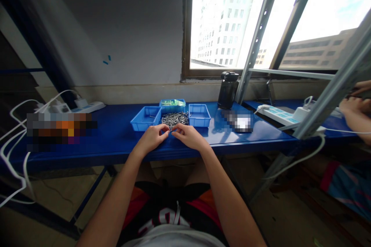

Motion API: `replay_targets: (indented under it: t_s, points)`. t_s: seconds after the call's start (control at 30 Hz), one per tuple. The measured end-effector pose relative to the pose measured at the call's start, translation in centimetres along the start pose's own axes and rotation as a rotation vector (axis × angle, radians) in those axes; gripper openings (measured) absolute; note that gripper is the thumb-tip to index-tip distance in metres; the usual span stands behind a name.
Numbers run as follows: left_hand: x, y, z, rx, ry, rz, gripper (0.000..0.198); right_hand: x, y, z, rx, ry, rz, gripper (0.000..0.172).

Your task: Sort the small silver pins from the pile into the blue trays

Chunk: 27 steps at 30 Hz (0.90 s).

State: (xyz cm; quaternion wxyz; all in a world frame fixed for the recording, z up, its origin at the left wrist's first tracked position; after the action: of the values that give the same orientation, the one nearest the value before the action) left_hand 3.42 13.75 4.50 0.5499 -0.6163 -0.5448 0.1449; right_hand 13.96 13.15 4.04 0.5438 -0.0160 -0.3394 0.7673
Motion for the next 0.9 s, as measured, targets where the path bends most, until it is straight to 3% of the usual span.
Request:
replay_targets:
  t_s: [0.47,0.7,0.9]
  points:
    - [-0.2,-0.2,-1.0,-0.047,0.044,0.034,0.02,-0.1,0.4,0.2,0.012,-0.046,0.03,0.025]
    - [-0.1,-0.3,-0.8,-0.092,0.045,0.011,0.021,0.1,-1.0,-0.5,0.004,0.026,-0.123,0.024]
    - [-0.2,-0.4,-0.9,-0.106,0.039,0.011,0.021,0.2,-0.5,-0.8,-0.02,0.008,-0.072,0.022]
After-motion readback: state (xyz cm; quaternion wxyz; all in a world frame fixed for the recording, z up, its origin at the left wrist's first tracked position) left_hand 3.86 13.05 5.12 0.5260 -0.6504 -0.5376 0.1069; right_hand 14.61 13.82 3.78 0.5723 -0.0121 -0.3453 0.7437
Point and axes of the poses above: each hand's wrist, its own x-axis towards the middle knuckle, its own y-axis out of the palm, z = x × y, the point moved 10 cm from there along x, towards the middle knuckle, and after that the axes turned 7 degrees about x, right-handed, at the moved point
